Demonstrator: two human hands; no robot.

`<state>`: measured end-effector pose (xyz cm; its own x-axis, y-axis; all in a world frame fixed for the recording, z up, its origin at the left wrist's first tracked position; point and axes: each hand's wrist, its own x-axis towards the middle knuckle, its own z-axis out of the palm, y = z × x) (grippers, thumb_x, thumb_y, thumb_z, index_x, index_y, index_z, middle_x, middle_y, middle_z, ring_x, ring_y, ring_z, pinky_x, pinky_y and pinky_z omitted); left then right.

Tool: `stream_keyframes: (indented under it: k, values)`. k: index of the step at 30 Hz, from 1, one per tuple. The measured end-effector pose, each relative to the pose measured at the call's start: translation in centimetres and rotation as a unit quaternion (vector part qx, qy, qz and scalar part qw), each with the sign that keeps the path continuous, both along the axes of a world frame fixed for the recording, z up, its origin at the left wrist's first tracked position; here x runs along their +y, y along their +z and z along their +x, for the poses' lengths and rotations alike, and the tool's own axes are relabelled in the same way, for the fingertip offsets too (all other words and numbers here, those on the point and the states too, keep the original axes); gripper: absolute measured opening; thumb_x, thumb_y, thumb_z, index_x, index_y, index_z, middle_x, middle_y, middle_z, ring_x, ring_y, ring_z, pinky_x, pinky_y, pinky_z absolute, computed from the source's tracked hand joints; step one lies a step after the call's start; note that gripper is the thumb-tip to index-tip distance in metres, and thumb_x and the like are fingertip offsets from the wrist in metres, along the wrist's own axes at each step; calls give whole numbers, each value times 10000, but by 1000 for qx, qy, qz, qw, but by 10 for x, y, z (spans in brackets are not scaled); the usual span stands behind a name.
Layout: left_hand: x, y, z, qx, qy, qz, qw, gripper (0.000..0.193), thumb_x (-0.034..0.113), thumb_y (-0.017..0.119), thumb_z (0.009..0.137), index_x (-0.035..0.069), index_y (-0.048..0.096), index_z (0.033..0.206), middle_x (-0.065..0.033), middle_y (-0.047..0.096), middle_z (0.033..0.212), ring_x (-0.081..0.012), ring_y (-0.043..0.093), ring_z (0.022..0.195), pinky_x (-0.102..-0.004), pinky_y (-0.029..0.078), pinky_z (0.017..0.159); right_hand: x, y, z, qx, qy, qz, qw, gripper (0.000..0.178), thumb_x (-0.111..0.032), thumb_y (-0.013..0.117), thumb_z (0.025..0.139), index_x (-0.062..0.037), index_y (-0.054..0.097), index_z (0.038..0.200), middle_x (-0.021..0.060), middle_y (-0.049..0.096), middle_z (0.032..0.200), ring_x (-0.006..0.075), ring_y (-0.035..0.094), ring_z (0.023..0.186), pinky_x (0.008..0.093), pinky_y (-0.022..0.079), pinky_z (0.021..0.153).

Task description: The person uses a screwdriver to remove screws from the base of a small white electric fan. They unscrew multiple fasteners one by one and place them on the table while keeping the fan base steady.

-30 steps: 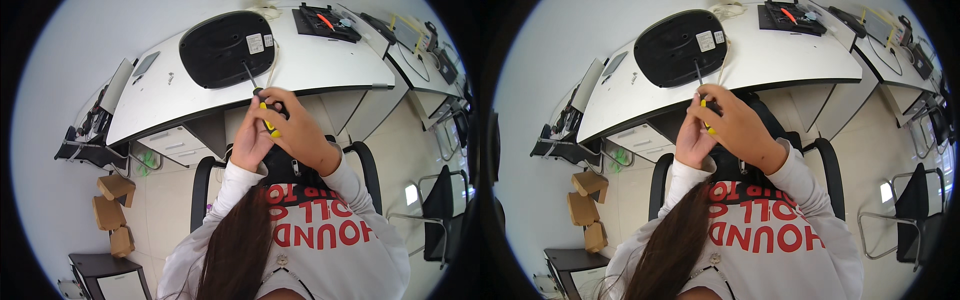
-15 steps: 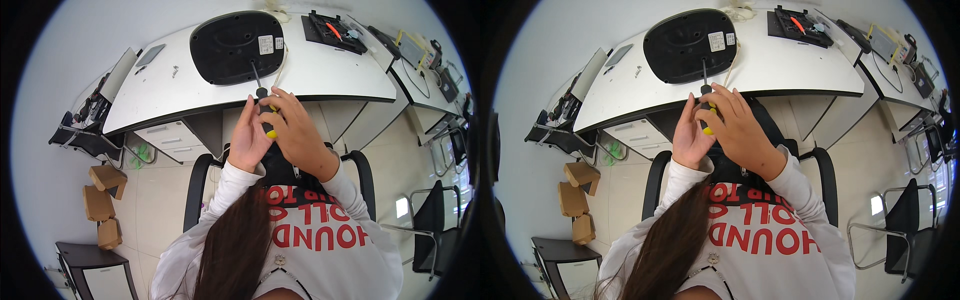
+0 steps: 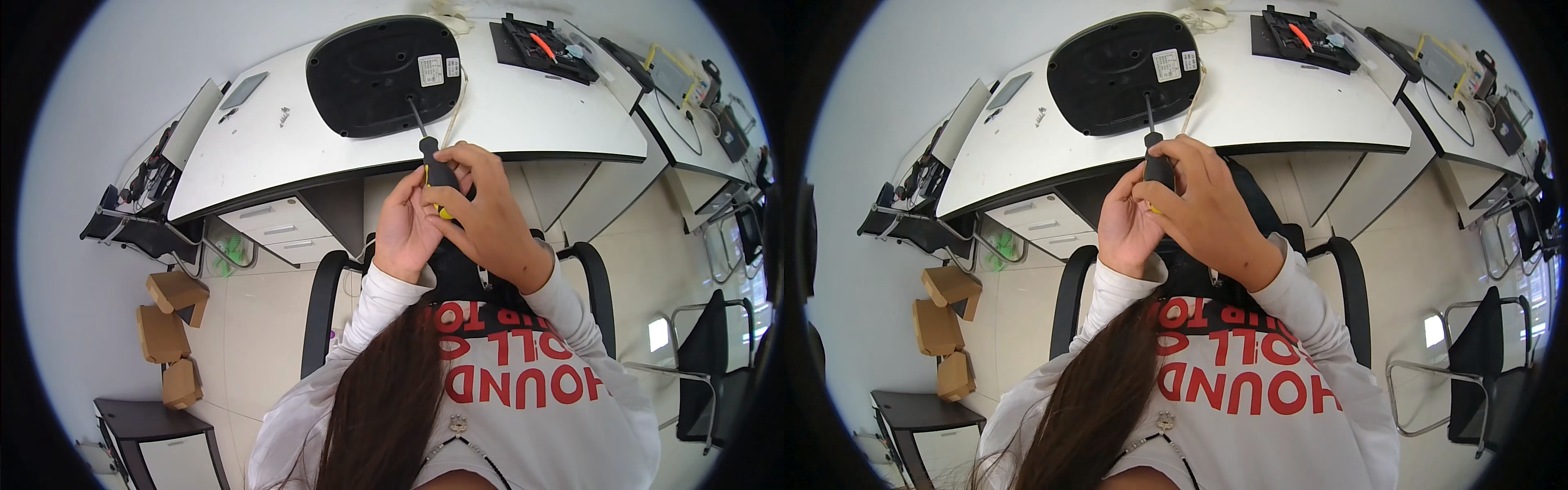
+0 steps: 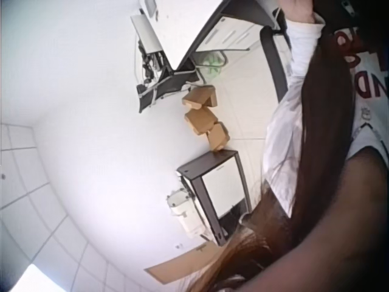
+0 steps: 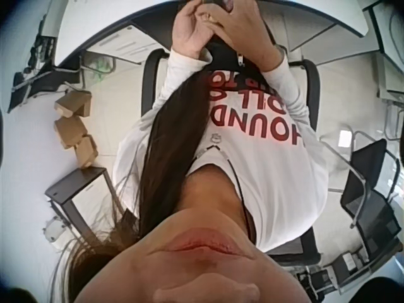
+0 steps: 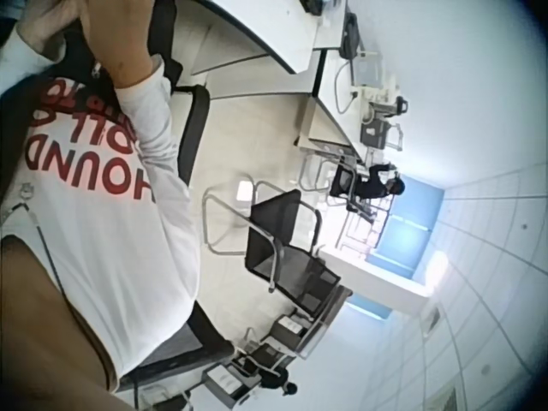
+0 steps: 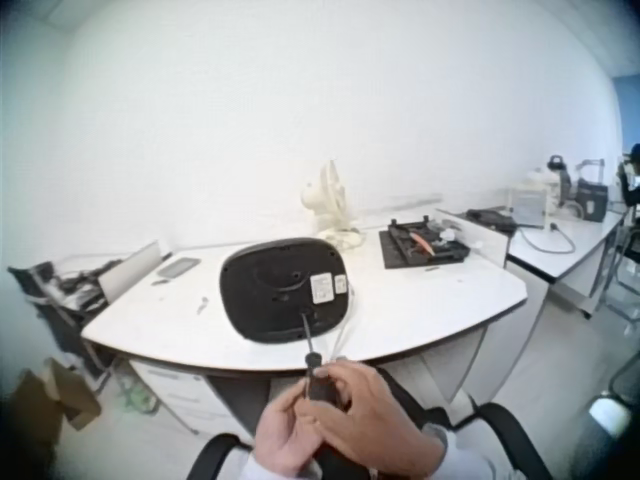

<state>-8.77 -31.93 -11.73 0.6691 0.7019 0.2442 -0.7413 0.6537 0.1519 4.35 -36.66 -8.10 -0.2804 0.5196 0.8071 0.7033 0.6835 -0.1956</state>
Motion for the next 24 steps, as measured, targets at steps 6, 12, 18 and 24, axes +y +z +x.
stream_keyframes:
  k: [6,12,18,24]
  values:
    - [-5,4,10,36,46,16,998,394,278,373,999,16,407,1293,-98,505,1265,-199,481,1165,-351,393,987,0,-2,8,-6,-39,36,999,233,-75,625,722,-139,655,944,60,574,1068,239,562,1020,432,398,964]
    - [0,-1,11,48,44,-17,998,339,234,413,991,40,440,1267,-62,524,1232,-171,505,1120,-341,421,948,4,-2,13,8,44,32,998,242,3,577,727,-78,630,949,78,587,1120,287,558,1083,410,436,950]
    - [4,-6,2,70,42,29,996,307,201,412,988,47,457,1249,-80,539,1206,-188,521,1105,-342,432,946,0,6,5,22,30,11,999,258,-25,617,709,-74,628,962,93,581,1143,298,561,1078,376,460,908]
    - [2,4,7,29,15,-1,999,325,185,389,989,27,439,1268,-79,548,1192,-201,532,1098,-344,423,958,-2,5,8,102,2,-41,994,278,-71,650,720,-76,633,998,99,590,1153,287,561,1086,372,453,893]
